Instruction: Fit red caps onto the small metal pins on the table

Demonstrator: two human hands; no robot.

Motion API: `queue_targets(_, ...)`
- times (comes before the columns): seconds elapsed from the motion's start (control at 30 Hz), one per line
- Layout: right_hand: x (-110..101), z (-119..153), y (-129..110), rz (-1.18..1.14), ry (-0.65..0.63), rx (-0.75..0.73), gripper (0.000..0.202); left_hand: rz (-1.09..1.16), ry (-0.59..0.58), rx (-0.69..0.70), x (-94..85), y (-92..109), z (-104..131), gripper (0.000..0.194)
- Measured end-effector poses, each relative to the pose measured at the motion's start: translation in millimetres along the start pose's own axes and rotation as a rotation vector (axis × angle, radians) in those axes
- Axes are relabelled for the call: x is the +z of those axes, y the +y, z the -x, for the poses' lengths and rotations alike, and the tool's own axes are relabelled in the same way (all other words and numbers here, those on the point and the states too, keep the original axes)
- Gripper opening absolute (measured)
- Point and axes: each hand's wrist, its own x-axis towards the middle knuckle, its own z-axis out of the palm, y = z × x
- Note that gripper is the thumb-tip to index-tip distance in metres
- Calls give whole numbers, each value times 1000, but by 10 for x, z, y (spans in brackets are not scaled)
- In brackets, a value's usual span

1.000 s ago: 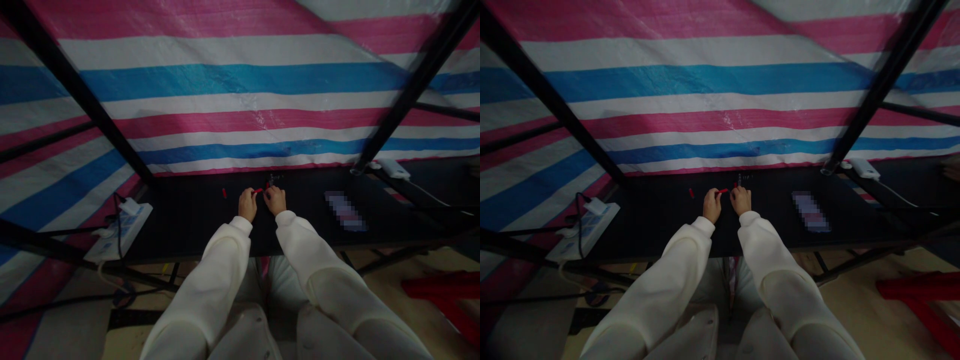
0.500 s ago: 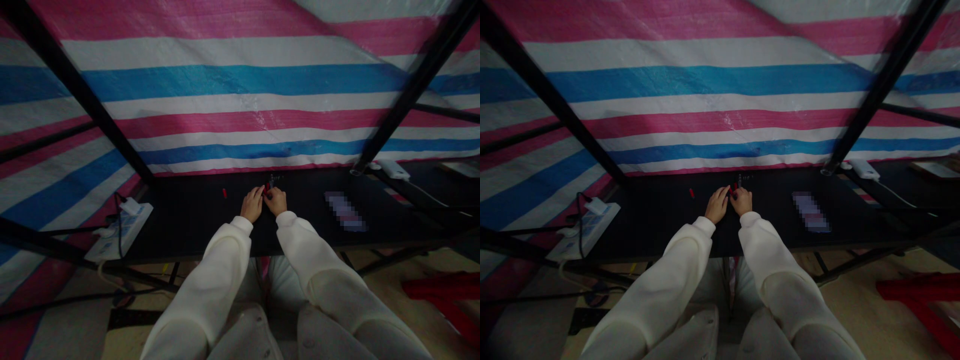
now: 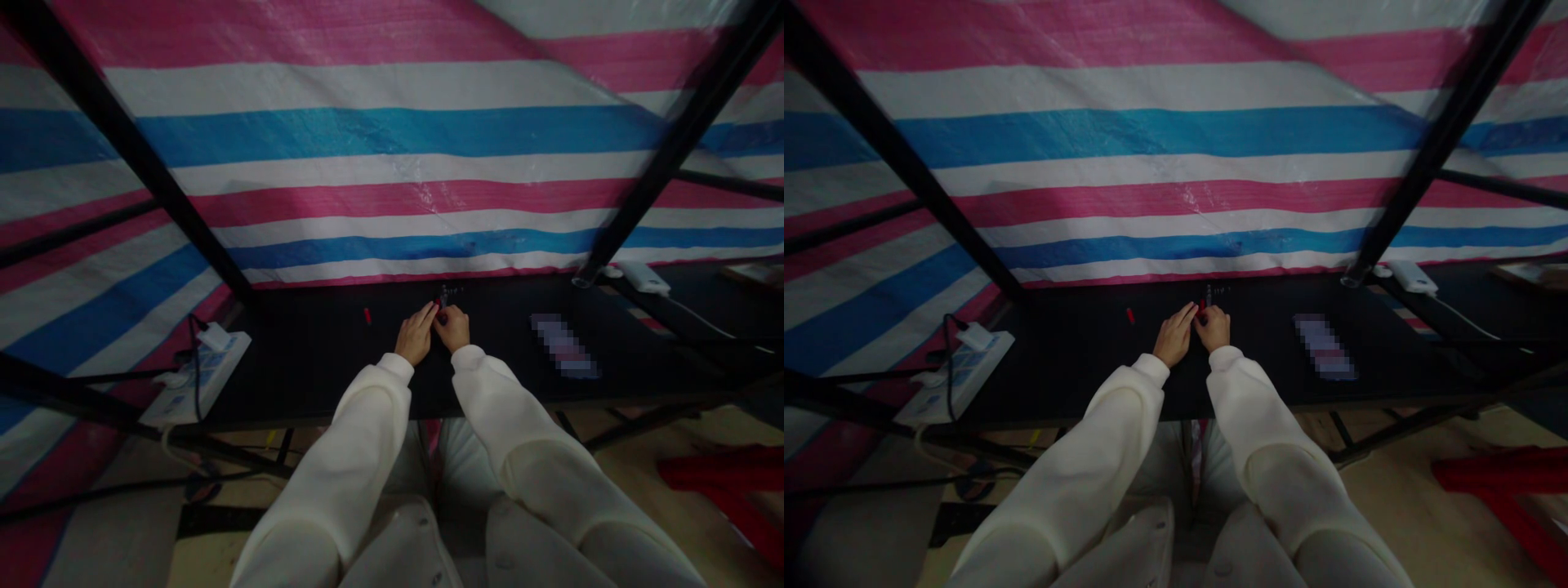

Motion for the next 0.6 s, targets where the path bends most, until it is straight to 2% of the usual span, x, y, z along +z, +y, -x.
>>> queue_targets(0.27, -91, 26, -84, 31, -6, 53, 16, 26, 87, -3, 16, 4, 9, 48)
queue_targets(0.43, -172, 107, -133, 86, -51, -21, 14, 32, 118, -17, 47, -34, 0, 41)
queue_targets(0.6, -158, 182, -94, 118, -67, -80, 14, 25, 138, -17, 95, -96, -5, 30)
